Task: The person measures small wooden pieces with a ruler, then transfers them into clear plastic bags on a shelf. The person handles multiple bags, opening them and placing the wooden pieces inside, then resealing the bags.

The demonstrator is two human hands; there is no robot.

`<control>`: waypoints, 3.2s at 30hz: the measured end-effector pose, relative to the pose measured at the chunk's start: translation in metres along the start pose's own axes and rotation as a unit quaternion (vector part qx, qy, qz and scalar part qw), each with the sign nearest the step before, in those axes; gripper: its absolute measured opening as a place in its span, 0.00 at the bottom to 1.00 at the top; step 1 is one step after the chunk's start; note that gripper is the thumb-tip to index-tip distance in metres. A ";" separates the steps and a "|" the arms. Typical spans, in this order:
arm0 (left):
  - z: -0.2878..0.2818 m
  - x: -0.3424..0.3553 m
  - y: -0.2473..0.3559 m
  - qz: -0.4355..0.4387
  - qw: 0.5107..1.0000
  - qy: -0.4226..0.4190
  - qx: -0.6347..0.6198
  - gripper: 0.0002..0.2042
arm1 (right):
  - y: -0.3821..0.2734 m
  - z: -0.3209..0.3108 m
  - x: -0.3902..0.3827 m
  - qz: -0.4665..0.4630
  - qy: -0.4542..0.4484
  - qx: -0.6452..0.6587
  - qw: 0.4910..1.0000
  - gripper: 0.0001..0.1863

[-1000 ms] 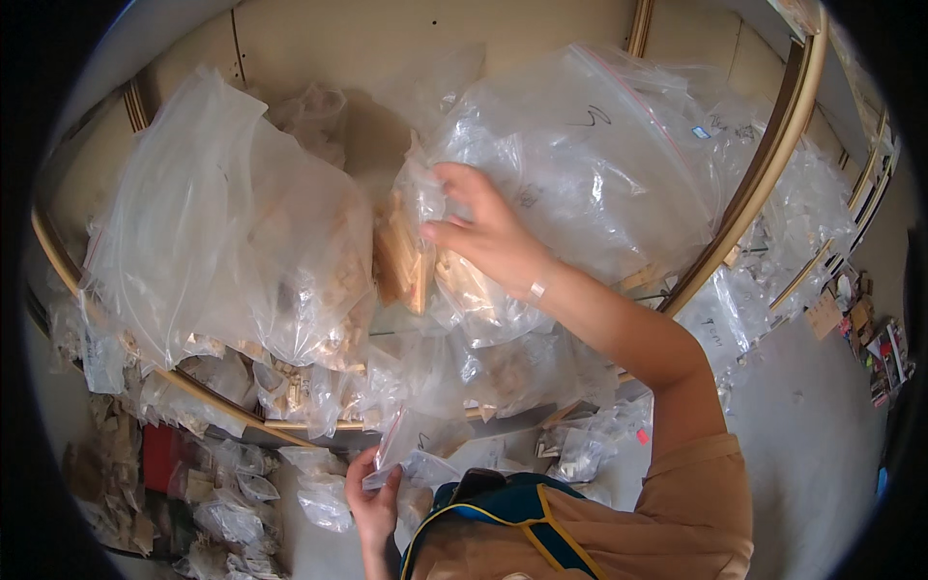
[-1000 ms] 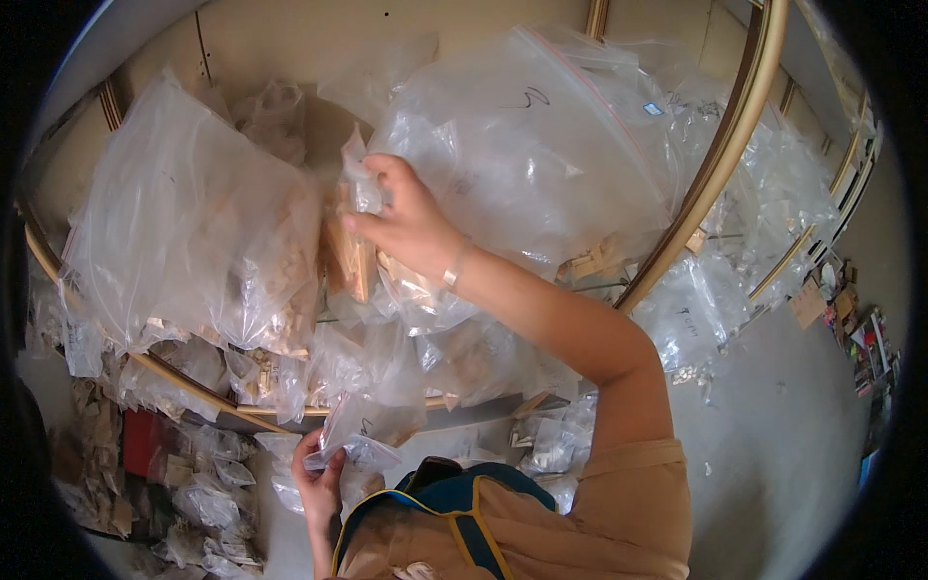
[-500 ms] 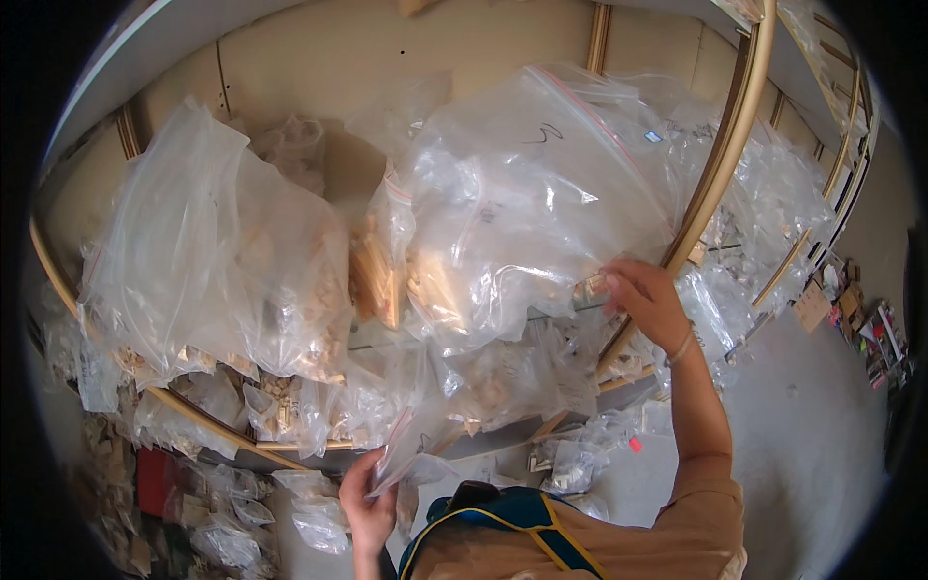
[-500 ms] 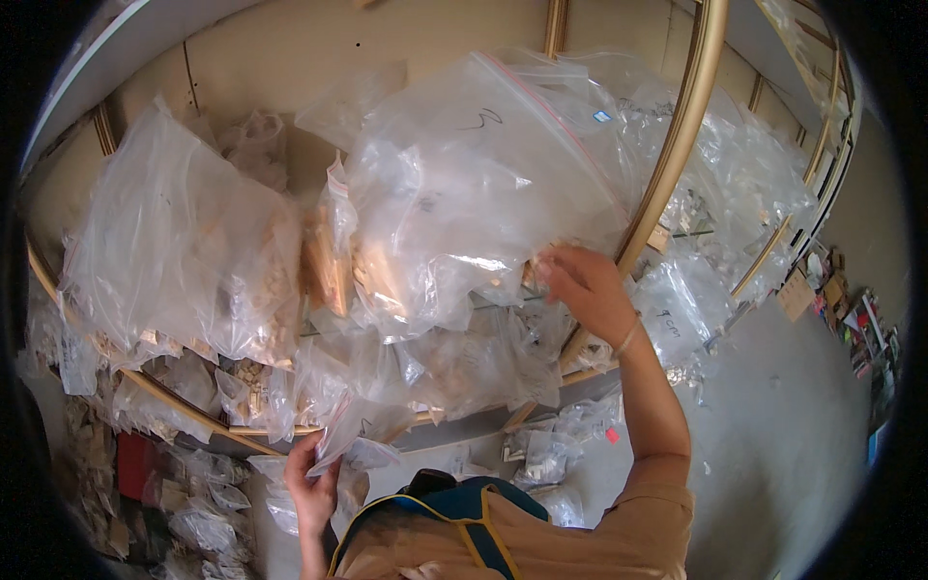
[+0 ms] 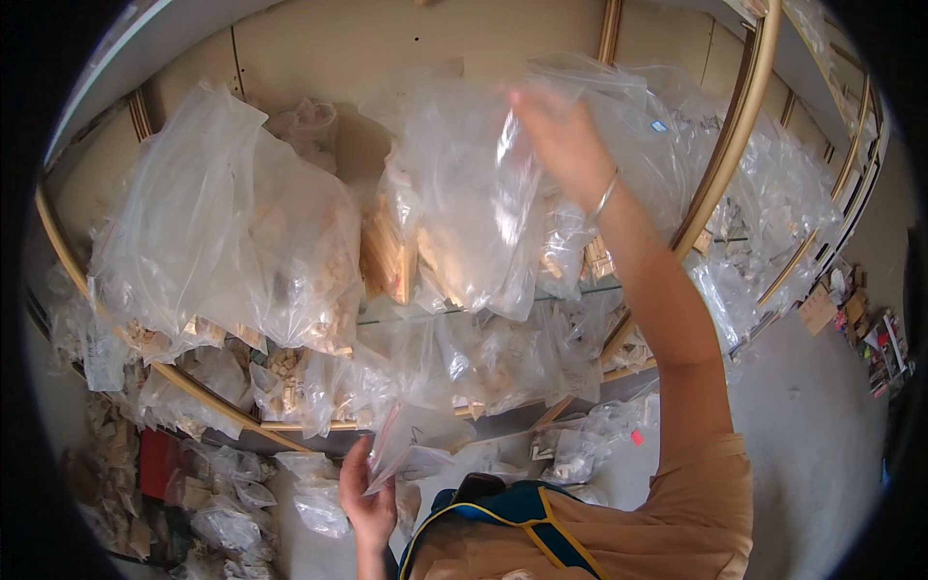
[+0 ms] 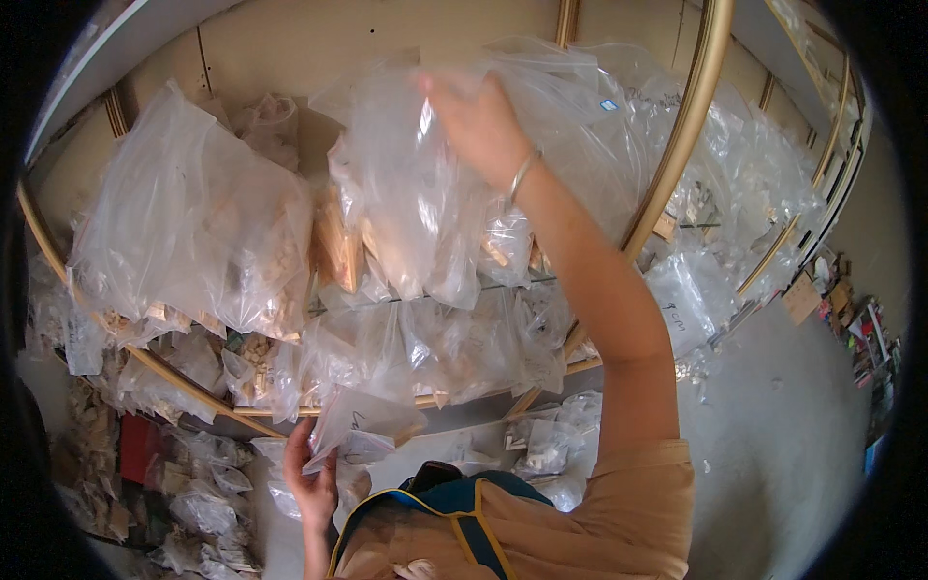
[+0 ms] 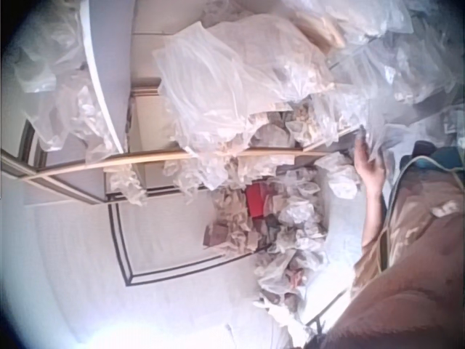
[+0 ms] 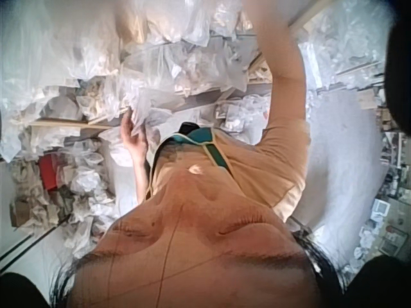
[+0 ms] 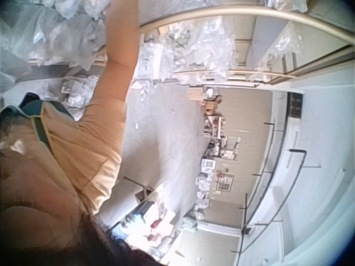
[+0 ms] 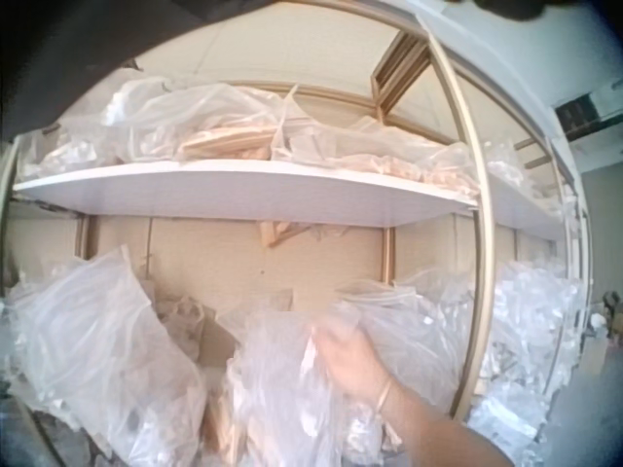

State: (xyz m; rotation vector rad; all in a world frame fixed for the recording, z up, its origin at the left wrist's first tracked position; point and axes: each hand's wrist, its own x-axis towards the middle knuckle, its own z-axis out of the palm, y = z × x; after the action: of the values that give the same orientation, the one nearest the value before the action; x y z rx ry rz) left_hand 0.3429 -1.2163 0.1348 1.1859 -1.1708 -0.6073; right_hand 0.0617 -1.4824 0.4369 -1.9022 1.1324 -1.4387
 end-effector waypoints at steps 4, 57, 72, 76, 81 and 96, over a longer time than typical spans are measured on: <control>-0.011 -0.005 0.013 -0.018 1.000 0.007 -0.004 0.24 | -0.034 -0.010 0.042 -0.124 0.061 0.225 0.964 0.20; 0.127 0.180 0.087 0.284 0.860 -0.358 0.228 0.48 | 0.035 -0.025 0.094 -0.081 -0.235 -0.421 0.872 0.15; 0.109 0.205 0.036 0.099 0.954 -0.227 0.167 0.54 | 0.056 -0.076 0.080 -0.026 -0.060 -0.423 0.904 0.11; 0.111 0.203 0.035 0.127 0.955 -0.210 0.169 0.54 | 0.034 -0.086 0.097 -0.117 0.059 -0.216 0.968 0.07; 0.111 0.200 0.032 0.083 0.952 -0.230 0.184 0.54 | 0.005 -0.081 0.107 -0.196 0.074 -0.279 0.937 0.07; 0.098 0.194 0.061 0.164 0.909 -0.318 0.216 0.56 | 0.049 -0.120 0.098 -0.036 -0.097 -0.546 0.832 0.09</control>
State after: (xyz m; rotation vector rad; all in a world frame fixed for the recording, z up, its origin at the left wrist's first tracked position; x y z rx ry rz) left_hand 0.3057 -1.4023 0.2569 1.1408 -2.0996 -0.5000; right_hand -0.0579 -1.5802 0.4891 -2.7291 2.0401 -0.5364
